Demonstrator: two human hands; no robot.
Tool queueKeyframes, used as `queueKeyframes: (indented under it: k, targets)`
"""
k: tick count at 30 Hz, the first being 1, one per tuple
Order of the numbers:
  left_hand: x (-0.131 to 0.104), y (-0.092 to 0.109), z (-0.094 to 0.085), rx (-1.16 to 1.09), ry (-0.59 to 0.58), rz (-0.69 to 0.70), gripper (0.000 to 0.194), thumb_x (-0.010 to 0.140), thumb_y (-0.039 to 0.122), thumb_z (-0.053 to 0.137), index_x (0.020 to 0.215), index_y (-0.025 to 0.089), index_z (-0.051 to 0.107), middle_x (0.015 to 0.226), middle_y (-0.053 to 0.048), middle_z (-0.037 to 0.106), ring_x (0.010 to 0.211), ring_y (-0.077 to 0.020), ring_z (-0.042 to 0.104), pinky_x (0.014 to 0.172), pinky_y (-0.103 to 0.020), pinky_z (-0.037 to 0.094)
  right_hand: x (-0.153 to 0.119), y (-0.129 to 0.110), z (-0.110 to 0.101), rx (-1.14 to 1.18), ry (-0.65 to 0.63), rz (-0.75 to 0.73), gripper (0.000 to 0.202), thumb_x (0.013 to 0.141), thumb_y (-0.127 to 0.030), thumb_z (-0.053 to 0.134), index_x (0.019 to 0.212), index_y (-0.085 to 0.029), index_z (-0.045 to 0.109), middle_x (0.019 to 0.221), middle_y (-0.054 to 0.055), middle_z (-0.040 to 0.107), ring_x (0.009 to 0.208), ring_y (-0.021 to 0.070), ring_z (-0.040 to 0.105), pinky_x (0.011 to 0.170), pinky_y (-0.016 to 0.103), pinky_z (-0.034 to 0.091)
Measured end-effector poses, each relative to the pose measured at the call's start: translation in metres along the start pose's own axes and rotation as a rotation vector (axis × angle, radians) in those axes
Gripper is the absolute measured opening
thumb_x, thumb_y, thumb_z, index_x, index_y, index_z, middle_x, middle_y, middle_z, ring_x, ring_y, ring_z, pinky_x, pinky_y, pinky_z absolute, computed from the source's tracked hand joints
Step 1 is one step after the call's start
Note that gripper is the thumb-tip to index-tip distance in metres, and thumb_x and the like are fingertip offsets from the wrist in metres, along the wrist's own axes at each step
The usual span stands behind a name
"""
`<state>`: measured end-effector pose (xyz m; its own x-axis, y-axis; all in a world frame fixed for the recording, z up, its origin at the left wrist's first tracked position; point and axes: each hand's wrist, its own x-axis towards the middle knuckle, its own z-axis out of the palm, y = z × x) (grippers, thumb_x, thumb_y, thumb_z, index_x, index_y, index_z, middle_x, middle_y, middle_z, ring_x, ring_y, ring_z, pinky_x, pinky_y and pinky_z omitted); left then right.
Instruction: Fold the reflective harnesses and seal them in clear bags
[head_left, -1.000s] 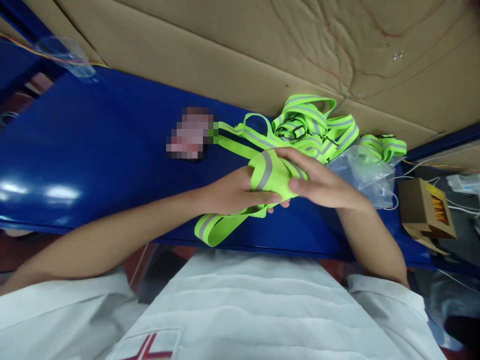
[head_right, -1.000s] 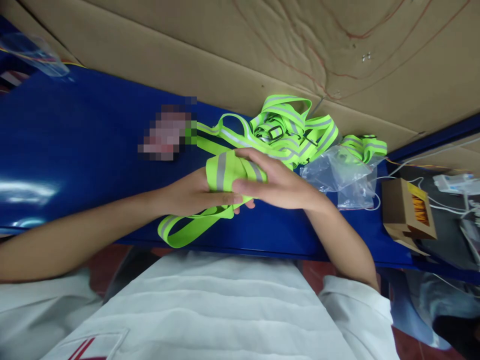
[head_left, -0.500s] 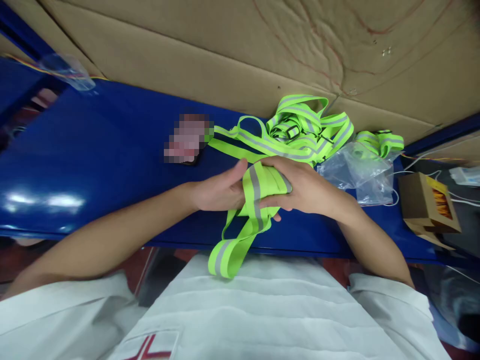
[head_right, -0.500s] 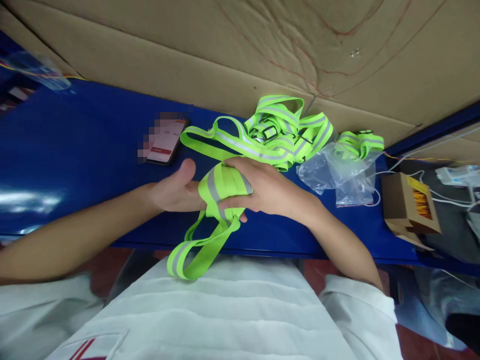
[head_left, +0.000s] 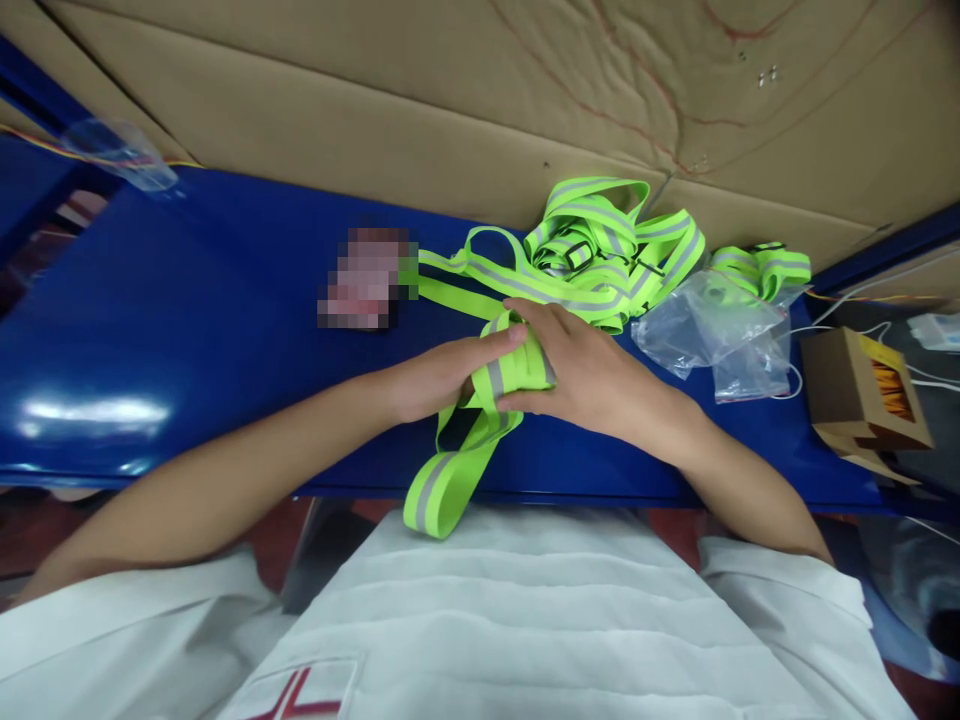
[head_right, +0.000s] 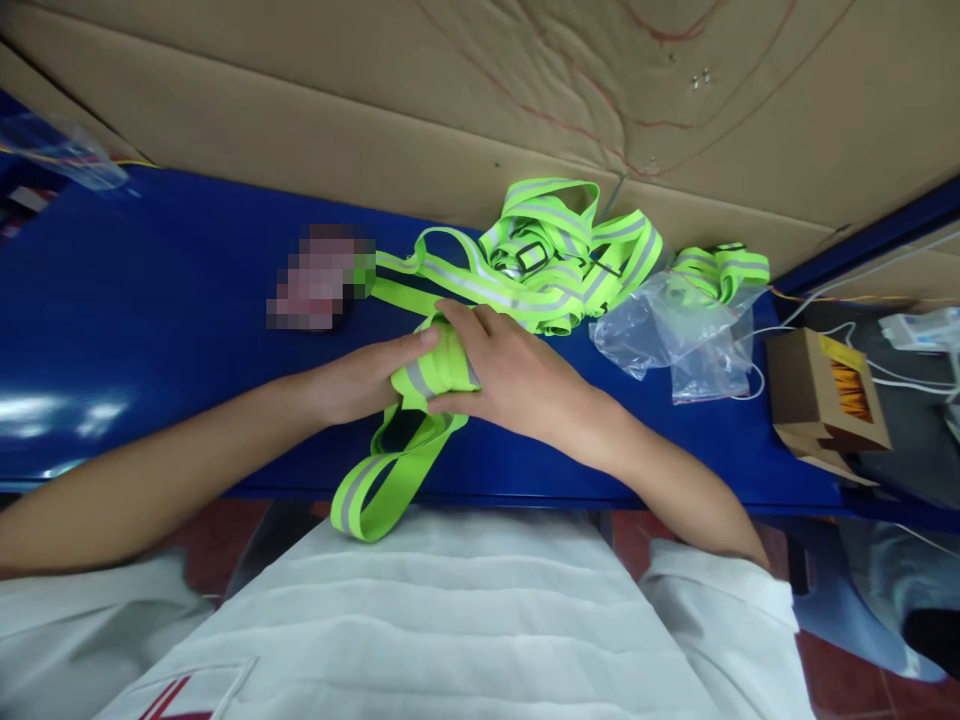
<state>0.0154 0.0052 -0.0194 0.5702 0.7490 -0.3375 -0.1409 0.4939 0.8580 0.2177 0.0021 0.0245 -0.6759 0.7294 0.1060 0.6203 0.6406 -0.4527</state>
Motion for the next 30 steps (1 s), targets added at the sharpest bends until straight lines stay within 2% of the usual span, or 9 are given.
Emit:
queueKeyframes:
  k: [3, 8, 12, 14, 18, 21, 24, 27, 30]
  targets:
    - [-0.004, 0.000, 0.005, 0.029, 0.075, 0.035, 0.061, 0.075, 0.073, 0.082, 0.101, 0.018, 0.079, 0.093, -0.007, 0.080, 0.081, -0.0228, 0.076, 0.067, -0.030, 0.060, 0.001, -0.004, 0.004, 0.015, 0.007, 0.012, 0.088, 0.085, -0.048, 0.084, 0.156, -0.023, 0.038, 0.148, 0.018, 0.058, 0.139, 0.0409, 0.056, 0.115, 0.063, 0.048]
    - [-0.006, 0.000, 0.009, 0.084, 0.152, 0.205, 0.065, 0.073, 0.075, 0.083, 0.105, 0.018, 0.078, 0.100, -0.006, 0.081, 0.091, -0.0218, 0.076, 0.074, -0.027, 0.061, 0.006, -0.009, 0.012, 0.073, 0.078, 0.089, 0.073, 0.089, -0.054, 0.079, 0.146, -0.021, 0.047, 0.139, 0.017, 0.064, 0.131, 0.0385, 0.061, 0.105, 0.056, 0.054]
    - [-0.006, 0.004, 0.006, 0.113, 0.006, 0.153, 0.064, 0.081, 0.076, 0.076, 0.095, 0.014, 0.077, 0.084, -0.008, 0.080, 0.076, -0.0215, 0.077, 0.070, -0.030, 0.063, 0.009, -0.002, 0.013, 0.145, 0.102, 0.075, 0.063, 0.087, -0.054, 0.080, 0.134, -0.019, 0.055, 0.128, 0.013, 0.070, 0.116, 0.0332, 0.069, 0.095, 0.046, 0.056]
    - [-0.008, 0.009, 0.003, 0.158, -0.087, 0.116, 0.069, 0.084, 0.081, 0.067, 0.091, 0.012, 0.077, 0.079, -0.011, 0.079, 0.071, -0.0227, 0.077, 0.069, -0.033, 0.064, 0.011, 0.002, 0.012, 0.185, 0.129, 0.100, 0.055, 0.087, -0.052, 0.078, 0.127, -0.019, 0.059, 0.112, 0.009, 0.075, 0.100, 0.0290, 0.072, 0.086, 0.041, 0.056]
    - [-0.014, 0.024, 0.000, 0.331, -0.144, 0.092, 0.081, 0.084, 0.089, 0.057, 0.093, 0.013, 0.081, 0.090, -0.015, 0.082, 0.082, -0.0271, 0.080, 0.073, -0.035, 0.064, 0.013, 0.009, 0.011, 0.205, 0.216, 0.109, 0.042, 0.087, -0.045, 0.075, 0.121, -0.022, 0.065, 0.094, 0.003, 0.075, 0.084, 0.0239, 0.071, 0.075, 0.035, 0.055]
    - [-0.018, 0.035, -0.001, 0.492, -0.164, 0.100, 0.060, 0.085, 0.074, 0.071, 0.099, 0.016, 0.083, 0.099, -0.011, 0.083, 0.095, -0.0261, 0.079, 0.083, -0.033, 0.062, 0.016, 0.012, 0.009, 0.201, 0.235, 0.085, 0.045, 0.085, -0.043, 0.076, 0.123, -0.020, 0.067, 0.103, 0.005, 0.077, 0.089, 0.0256, 0.073, 0.077, 0.035, 0.055]
    - [-0.019, 0.040, 0.001, 0.644, -0.191, 0.113, 0.047, 0.092, 0.062, 0.068, 0.099, 0.018, 0.083, 0.099, -0.007, 0.083, 0.095, -0.0229, 0.077, 0.086, -0.030, 0.059, 0.017, 0.014, 0.007, 0.189, 0.257, 0.095, 0.048, 0.086, -0.049, 0.076, 0.122, -0.018, 0.070, 0.107, 0.007, 0.079, 0.094, 0.0273, 0.075, 0.080, 0.037, 0.057]
    - [-0.022, 0.034, 0.006, 0.877, -0.048, 0.199, 0.054, 0.099, 0.065, 0.055, 0.103, 0.018, 0.081, 0.091, -0.006, 0.080, 0.094, -0.0253, 0.076, 0.094, -0.038, 0.058, 0.010, 0.018, 0.007, 0.114, 0.331, 0.047, 0.048, 0.085, -0.049, 0.078, 0.122, -0.019, 0.073, 0.113, 0.008, 0.080, 0.100, 0.0287, 0.076, 0.086, 0.038, 0.059]
    - [-0.027, 0.016, 0.016, 1.289, 0.229, 0.467, 0.053, 0.101, 0.062, 0.055, 0.119, 0.016, 0.074, 0.106, -0.011, 0.078, 0.113, -0.0319, 0.072, 0.119, -0.055, 0.041, -0.008, 0.028, 0.010, 0.029, 0.463, 0.077, 0.045, 0.087, -0.046, 0.078, 0.123, -0.020, 0.073, 0.116, 0.009, 0.080, 0.100, 0.0284, 0.077, 0.089, 0.039, 0.060]
